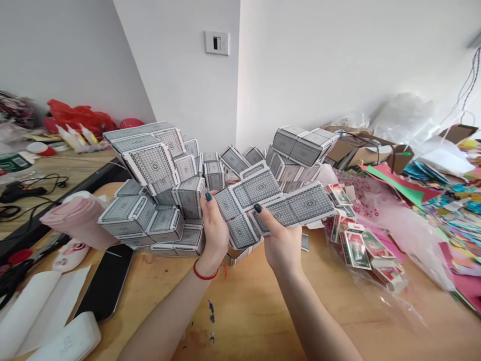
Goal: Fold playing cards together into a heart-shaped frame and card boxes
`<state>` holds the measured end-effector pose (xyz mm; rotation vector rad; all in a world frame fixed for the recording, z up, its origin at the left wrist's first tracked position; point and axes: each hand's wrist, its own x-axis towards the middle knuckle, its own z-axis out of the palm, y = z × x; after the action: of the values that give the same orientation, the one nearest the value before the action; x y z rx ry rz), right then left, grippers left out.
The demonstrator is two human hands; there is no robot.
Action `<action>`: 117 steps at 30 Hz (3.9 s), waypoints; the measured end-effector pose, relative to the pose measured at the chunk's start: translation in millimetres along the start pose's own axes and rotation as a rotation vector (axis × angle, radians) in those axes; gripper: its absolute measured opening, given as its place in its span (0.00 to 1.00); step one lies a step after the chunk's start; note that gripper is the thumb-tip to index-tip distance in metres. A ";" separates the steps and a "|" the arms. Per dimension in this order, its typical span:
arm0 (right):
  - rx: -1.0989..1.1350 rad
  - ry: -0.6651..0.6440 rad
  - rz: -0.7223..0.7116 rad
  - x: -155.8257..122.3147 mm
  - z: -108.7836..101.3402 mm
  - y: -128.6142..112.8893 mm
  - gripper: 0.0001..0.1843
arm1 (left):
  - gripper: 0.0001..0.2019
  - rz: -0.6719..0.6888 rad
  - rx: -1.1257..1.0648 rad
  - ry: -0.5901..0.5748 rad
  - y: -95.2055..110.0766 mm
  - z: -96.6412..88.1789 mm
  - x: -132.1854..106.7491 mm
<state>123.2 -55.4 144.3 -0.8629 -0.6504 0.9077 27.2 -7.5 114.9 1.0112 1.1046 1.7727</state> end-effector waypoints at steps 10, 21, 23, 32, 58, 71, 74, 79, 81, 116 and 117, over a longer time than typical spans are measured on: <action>-0.092 0.002 -0.074 1.1 -0.8 -2.7 0.27 | 0.19 -0.001 -0.014 -0.089 6.1 -1.1 2.7; -0.051 0.028 -0.031 -4.3 4.0 -1.6 0.27 | 0.20 0.038 0.051 -0.063 9.3 -0.5 1.2; -0.005 0.022 -0.012 -4.7 4.7 -0.7 0.28 | 0.20 0.048 0.060 -0.065 9.2 -0.5 1.5; 0.051 0.011 0.069 -3.7 5.4 4.8 0.27 | 0.20 0.118 0.126 -0.004 4.5 -1.5 2.5; 0.020 -0.011 0.031 -7.0 9.1 7.8 0.29 | 0.19 -0.008 0.094 -0.003 6.6 -4.0 6.8; 0.082 0.067 0.119 -9.6 9.7 15.2 0.26 | 0.19 0.017 0.085 0.019 5.7 -3.5 6.5; 0.137 0.042 0.149 -7.8 9.2 14.2 0.27 | 0.20 0.030 0.115 0.020 3.7 -3.7 6.7; 0.205 0.001 0.248 -6.2 8.3 9.7 0.27 | 0.20 0.068 0.139 0.005 3.5 -3.7 6.3; 0.210 0.003 0.261 -6.5 8.0 8.9 0.27 | 0.20 0.086 0.146 0.003 3.4 -3.7 6.2; 0.133 0.041 0.196 -2.6 5.9 22.3 0.32 | 0.17 0.035 0.169 -0.007 -2.5 -2.3 9.1; 0.137 0.031 0.221 -1.4 5.0 21.9 0.31 | 0.17 0.035 0.162 -0.011 -2.4 -2.3 9.3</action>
<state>109.8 -47.5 128.1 -0.8349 -0.4653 1.1225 22.3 1.1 114.0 1.1418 1.2463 1.7239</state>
